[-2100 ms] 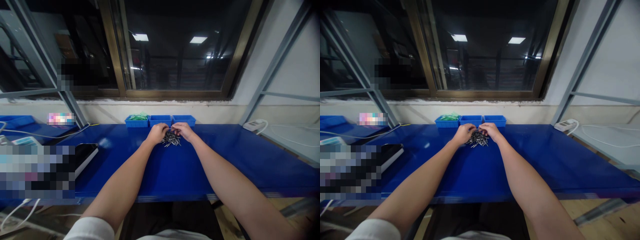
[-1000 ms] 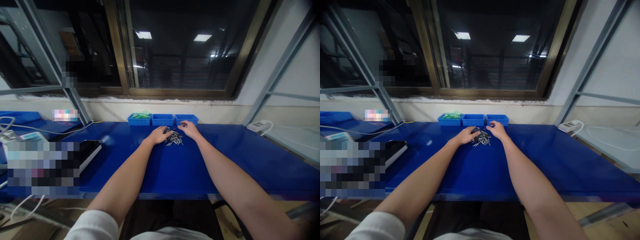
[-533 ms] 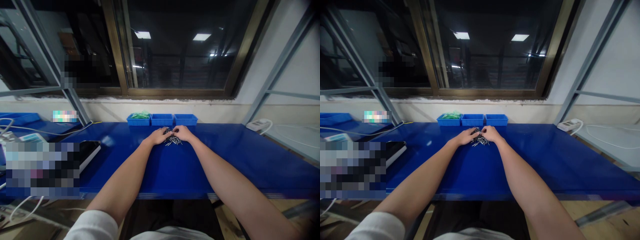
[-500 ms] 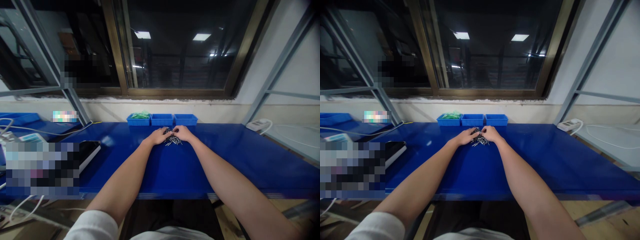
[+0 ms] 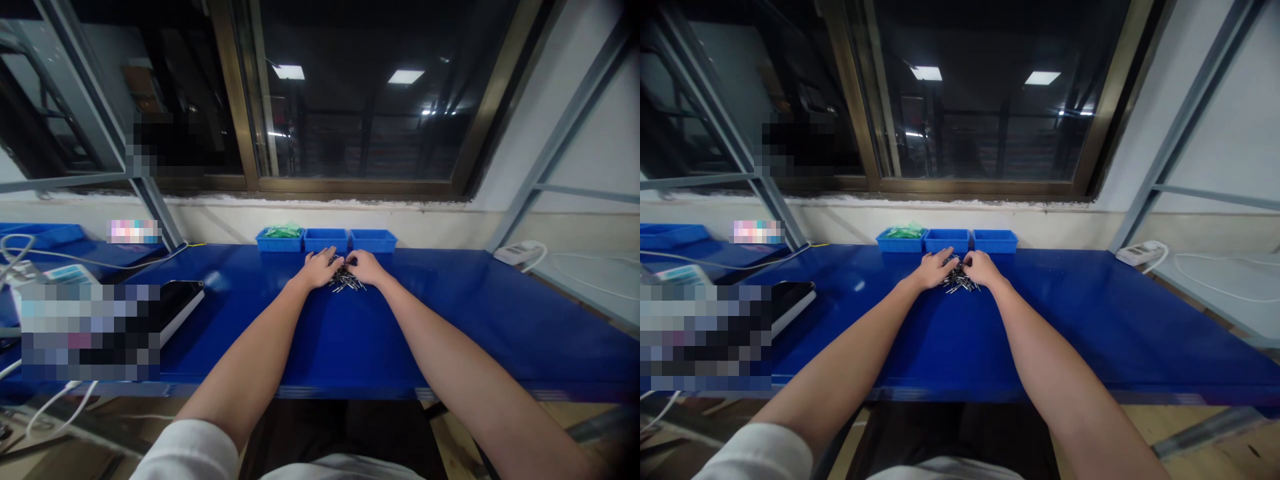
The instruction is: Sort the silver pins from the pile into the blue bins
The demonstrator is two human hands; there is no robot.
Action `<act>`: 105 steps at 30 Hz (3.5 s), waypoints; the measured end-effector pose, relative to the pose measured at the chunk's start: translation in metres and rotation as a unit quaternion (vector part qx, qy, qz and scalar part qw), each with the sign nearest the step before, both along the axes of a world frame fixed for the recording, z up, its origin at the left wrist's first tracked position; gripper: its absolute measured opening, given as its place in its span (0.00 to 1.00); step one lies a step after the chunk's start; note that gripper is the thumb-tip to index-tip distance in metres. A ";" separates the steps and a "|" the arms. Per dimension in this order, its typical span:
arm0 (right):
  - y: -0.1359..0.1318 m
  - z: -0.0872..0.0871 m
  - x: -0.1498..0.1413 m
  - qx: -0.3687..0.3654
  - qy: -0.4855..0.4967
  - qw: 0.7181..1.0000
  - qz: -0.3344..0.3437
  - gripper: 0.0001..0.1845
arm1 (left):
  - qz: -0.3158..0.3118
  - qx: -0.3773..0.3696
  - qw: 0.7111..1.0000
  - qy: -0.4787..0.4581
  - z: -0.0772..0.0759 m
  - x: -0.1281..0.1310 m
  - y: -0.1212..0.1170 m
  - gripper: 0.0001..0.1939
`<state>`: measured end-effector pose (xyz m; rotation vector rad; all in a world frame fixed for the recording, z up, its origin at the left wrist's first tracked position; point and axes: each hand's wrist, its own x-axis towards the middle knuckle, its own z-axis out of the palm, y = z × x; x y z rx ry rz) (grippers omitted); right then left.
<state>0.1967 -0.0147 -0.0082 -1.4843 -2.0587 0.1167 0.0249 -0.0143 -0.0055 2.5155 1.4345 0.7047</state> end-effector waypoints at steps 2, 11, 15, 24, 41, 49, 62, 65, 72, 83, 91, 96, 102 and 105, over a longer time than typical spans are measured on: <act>-0.002 0.003 -0.002 0.025 0.024 0.999 0.007 0.12 | -0.002 0.011 1.000 -0.023 0.003 0.001 -0.001 0.30; -0.009 0.011 -0.016 0.046 0.201 0.973 0.104 0.12 | -0.057 0.005 0.982 -0.178 0.018 0.007 -0.010 0.31; -0.007 0.010 -0.017 0.044 0.207 0.973 0.091 0.10 | -0.069 0.002 0.978 -0.198 0.016 0.009 -0.010 0.30; 0.000 0.009 -0.012 0.010 0.315 0.947 0.063 0.10 | -0.037 0.111 0.988 -0.105 0.017 0.006 -0.007 0.14; -0.007 0.019 -0.003 -0.060 0.511 0.850 0.109 0.34 | -0.027 0.164 0.983 -0.080 0.014 0.007 -0.005 0.12; 0.023 0.006 0.036 0.029 0.489 0.871 -0.036 0.43 | 0.025 0.150 0.985 -0.076 0.001 -0.001 0.008 0.21; 0.042 -0.005 0.055 -0.009 0.428 0.900 -0.085 0.47 | 0.056 0.058 0.997 -0.015 -0.001 -0.003 0.008 0.21; 0.038 -0.003 0.053 -0.025 0.441 0.894 -0.072 0.46 | 0.058 0.049 0.997 -0.010 -0.001 -0.003 0.008 0.22; 0.032 -0.004 0.056 0.026 0.426 0.898 -0.103 0.40 | 0.040 0.008 0.999 0.009 -0.002 -0.005 0.009 0.28; -0.003 0.002 0.010 -0.003 0.065 0.997 0.040 0.11 | 0.013 -0.069 0.997 0.043 -0.009 -0.005 0.008 0.36; -0.005 0.004 0.007 -0.002 0.041 0.997 0.062 0.09 | 0.008 -0.071 0.996 0.047 -0.012 -0.006 0.012 0.38; -0.010 0.007 0.004 -0.007 0.060 0.995 0.084 0.08 | 0.009 -0.073 0.996 0.047 -0.008 -0.005 0.008 0.37; -0.012 0.009 0.002 -0.001 0.068 0.991 0.115 0.10 | 0.005 -0.068 0.997 0.040 -0.007 -0.005 0.008 0.35; -0.010 0.008 0.002 0.008 0.052 0.991 0.120 0.10 | 0.007 -0.068 0.997 0.040 -0.008 -0.006 0.008 0.36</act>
